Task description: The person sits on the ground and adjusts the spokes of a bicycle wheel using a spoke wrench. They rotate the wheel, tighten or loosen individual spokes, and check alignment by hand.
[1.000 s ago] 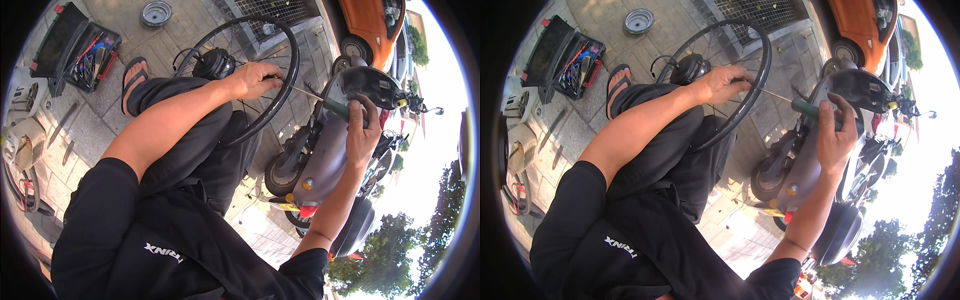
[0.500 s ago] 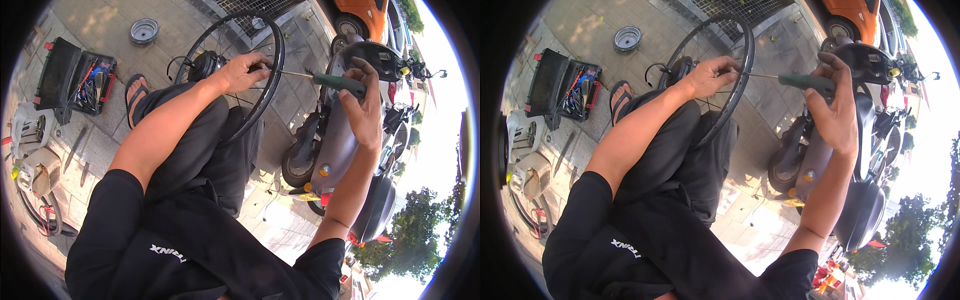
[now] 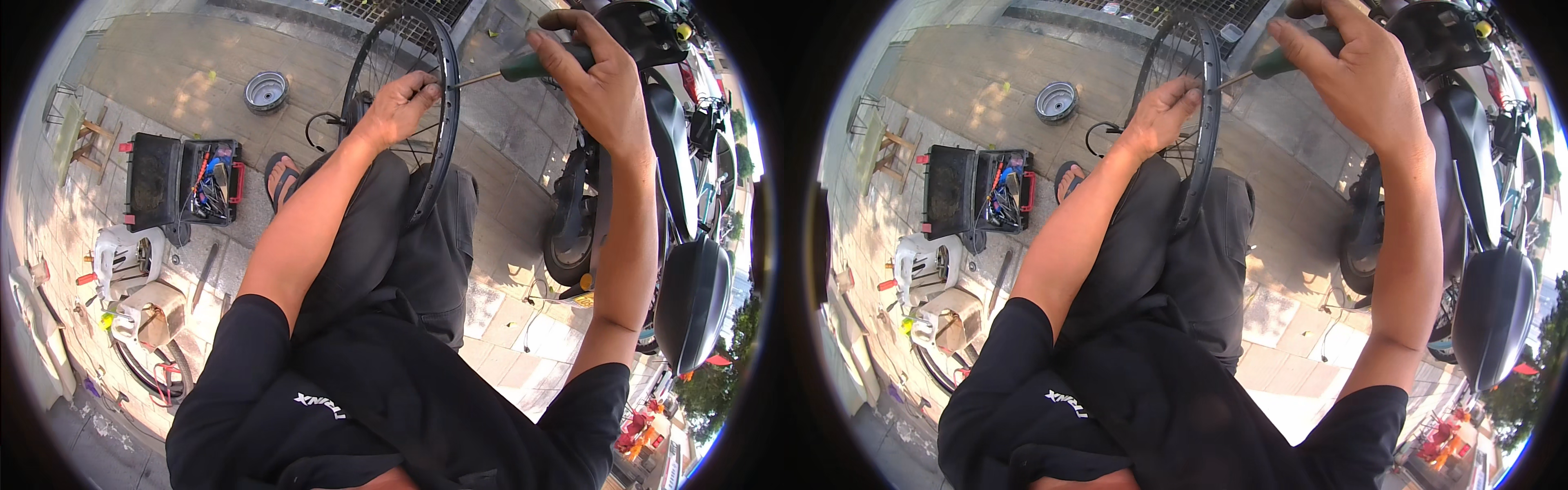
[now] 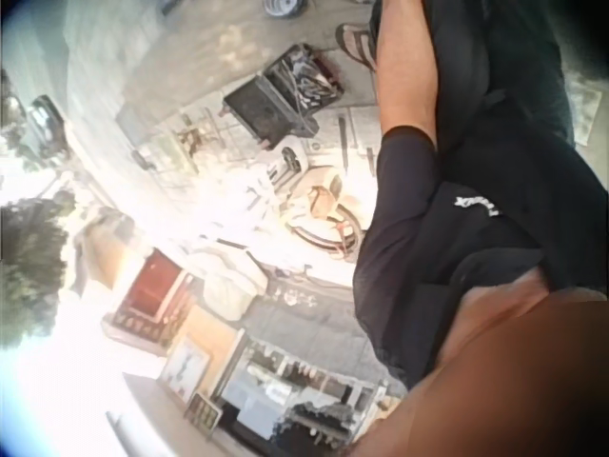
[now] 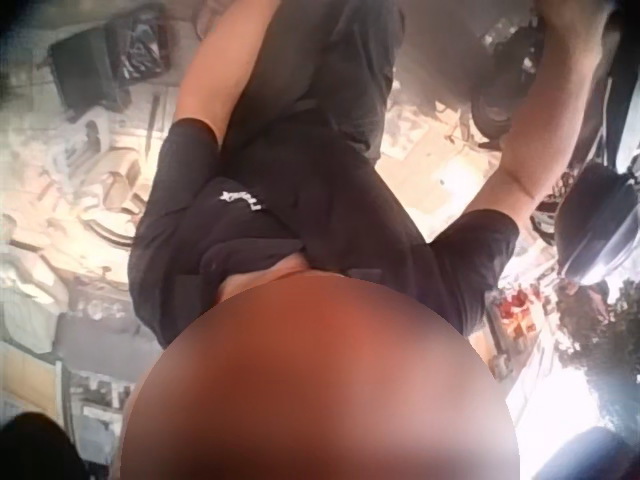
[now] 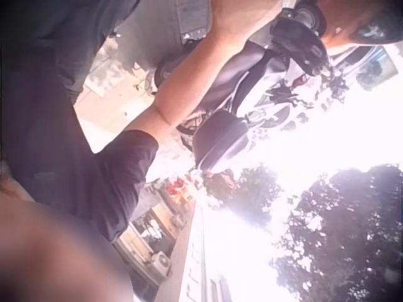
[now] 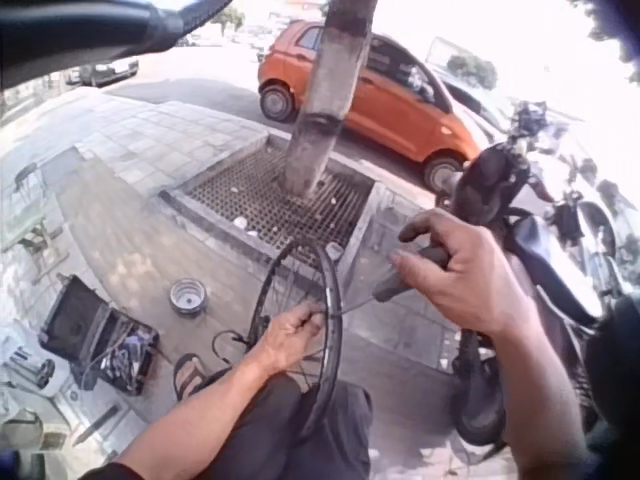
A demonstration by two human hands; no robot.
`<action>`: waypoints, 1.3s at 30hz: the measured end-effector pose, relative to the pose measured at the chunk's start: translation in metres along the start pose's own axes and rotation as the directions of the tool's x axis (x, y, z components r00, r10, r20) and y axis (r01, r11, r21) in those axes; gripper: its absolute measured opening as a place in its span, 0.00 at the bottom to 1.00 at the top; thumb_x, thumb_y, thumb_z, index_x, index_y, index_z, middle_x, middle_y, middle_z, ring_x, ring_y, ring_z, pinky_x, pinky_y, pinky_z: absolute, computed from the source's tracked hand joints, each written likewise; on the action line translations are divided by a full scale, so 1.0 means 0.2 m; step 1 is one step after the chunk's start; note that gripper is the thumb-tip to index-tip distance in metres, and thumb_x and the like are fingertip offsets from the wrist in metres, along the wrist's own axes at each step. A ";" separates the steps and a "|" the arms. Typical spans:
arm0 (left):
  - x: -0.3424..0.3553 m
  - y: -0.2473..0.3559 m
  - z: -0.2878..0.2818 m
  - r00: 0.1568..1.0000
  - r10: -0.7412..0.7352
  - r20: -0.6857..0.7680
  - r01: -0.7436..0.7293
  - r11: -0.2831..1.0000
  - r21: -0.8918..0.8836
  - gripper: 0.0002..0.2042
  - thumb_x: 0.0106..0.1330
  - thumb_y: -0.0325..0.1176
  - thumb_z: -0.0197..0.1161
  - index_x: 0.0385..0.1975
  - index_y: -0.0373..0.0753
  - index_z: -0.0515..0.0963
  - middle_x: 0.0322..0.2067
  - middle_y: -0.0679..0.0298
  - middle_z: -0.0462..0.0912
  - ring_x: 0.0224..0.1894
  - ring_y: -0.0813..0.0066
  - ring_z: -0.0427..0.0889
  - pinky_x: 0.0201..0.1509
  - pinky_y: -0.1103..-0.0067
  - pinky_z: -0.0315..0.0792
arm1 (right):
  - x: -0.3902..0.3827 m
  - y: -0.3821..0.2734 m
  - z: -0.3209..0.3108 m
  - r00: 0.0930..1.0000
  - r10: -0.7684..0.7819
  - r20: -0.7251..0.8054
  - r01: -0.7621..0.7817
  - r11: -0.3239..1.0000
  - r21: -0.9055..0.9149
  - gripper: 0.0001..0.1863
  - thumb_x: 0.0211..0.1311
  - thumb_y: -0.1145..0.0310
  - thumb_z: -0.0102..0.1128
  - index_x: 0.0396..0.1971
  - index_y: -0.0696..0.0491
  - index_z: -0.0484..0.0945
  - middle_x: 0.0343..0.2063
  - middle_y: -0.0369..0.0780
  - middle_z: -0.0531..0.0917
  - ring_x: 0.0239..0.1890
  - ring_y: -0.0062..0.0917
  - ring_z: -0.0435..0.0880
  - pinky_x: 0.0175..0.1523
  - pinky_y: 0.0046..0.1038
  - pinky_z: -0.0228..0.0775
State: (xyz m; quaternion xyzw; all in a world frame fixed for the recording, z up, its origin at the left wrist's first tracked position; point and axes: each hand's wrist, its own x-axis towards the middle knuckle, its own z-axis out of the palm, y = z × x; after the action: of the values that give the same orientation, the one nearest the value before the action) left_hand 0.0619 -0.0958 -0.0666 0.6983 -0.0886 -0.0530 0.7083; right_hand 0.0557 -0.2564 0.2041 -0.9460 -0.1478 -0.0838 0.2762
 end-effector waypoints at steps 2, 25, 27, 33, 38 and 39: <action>-0.03 0.00 -0.06 0.999 0.026 -0.028 -0.028 0.998 -0.058 0.14 0.78 0.38 0.63 0.53 0.36 0.82 0.38 0.70 0.83 0.41 0.82 0.78 0.48 0.81 0.73 | -0.05 -0.04 -0.02 0.997 -0.047 0.059 0.056 0.987 -0.151 0.20 0.64 0.61 0.71 0.49 0.60 0.82 0.27 0.40 0.87 0.29 0.20 0.85 0.37 0.27 0.76; 0.02 0.03 -0.24 0.987 0.013 0.163 0.045 0.937 -0.346 0.11 0.74 0.30 0.67 0.51 0.34 0.81 0.35 0.70 0.82 0.36 0.81 0.79 0.43 0.82 0.75 | -0.85 1.18 0.48 0.548 0.836 -0.003 -0.596 0.393 0.700 0.25 0.68 0.47 0.69 0.46 0.57 0.84 0.18 0.32 0.75 0.15 0.14 0.71 0.19 0.19 0.57; 0.03 -0.01 -0.27 0.981 0.035 0.191 0.029 0.946 -0.323 0.11 0.75 0.31 0.67 0.51 0.34 0.81 0.35 0.70 0.82 0.36 0.82 0.79 0.42 0.82 0.75 | -1.02 1.28 0.61 0.486 0.873 0.036 -0.607 0.308 0.733 0.22 0.68 0.48 0.69 0.43 0.54 0.83 0.19 0.33 0.76 0.15 0.16 0.72 0.18 0.20 0.57; 0.04 0.06 -0.26 0.967 -0.046 0.250 0.074 0.992 -0.103 0.11 0.79 0.37 0.62 0.47 0.35 0.82 0.33 0.71 0.82 0.35 0.82 0.78 0.43 0.81 0.75 | -1.32 1.34 0.74 0.288 0.951 0.108 -0.559 0.076 0.826 0.17 0.70 0.50 0.67 0.37 0.49 0.76 0.17 0.35 0.74 0.13 0.20 0.71 0.17 0.22 0.56; 0.03 0.10 -0.33 0.960 -0.072 0.269 0.118 0.981 -0.157 0.12 0.79 0.35 0.60 0.51 0.32 0.81 0.38 0.69 0.84 0.42 0.78 0.81 0.53 0.78 0.75 | -1.45 1.38 0.85 0.239 0.958 0.159 -0.547 -0.002 0.837 0.18 0.70 0.47 0.66 0.36 0.47 0.78 0.17 0.34 0.75 0.13 0.20 0.71 0.18 0.23 0.59; 0.02 0.11 -0.33 0.963 -0.075 0.258 0.130 0.971 -0.202 0.11 0.79 0.33 0.60 0.50 0.32 0.82 0.38 0.68 0.85 0.42 0.77 0.81 0.55 0.78 0.75 | -1.46 1.36 0.87 0.215 0.962 0.168 -0.537 -0.028 0.843 0.18 0.70 0.47 0.66 0.35 0.46 0.78 0.17 0.34 0.75 0.13 0.20 0.71 0.18 0.23 0.59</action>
State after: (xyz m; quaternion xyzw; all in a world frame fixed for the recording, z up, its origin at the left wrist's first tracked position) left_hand 0.0776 -0.0323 -0.0451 0.6083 -0.1340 -0.1863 0.7598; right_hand -0.1176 -0.4481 -0.1470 -0.5623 0.4805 -0.0675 0.6696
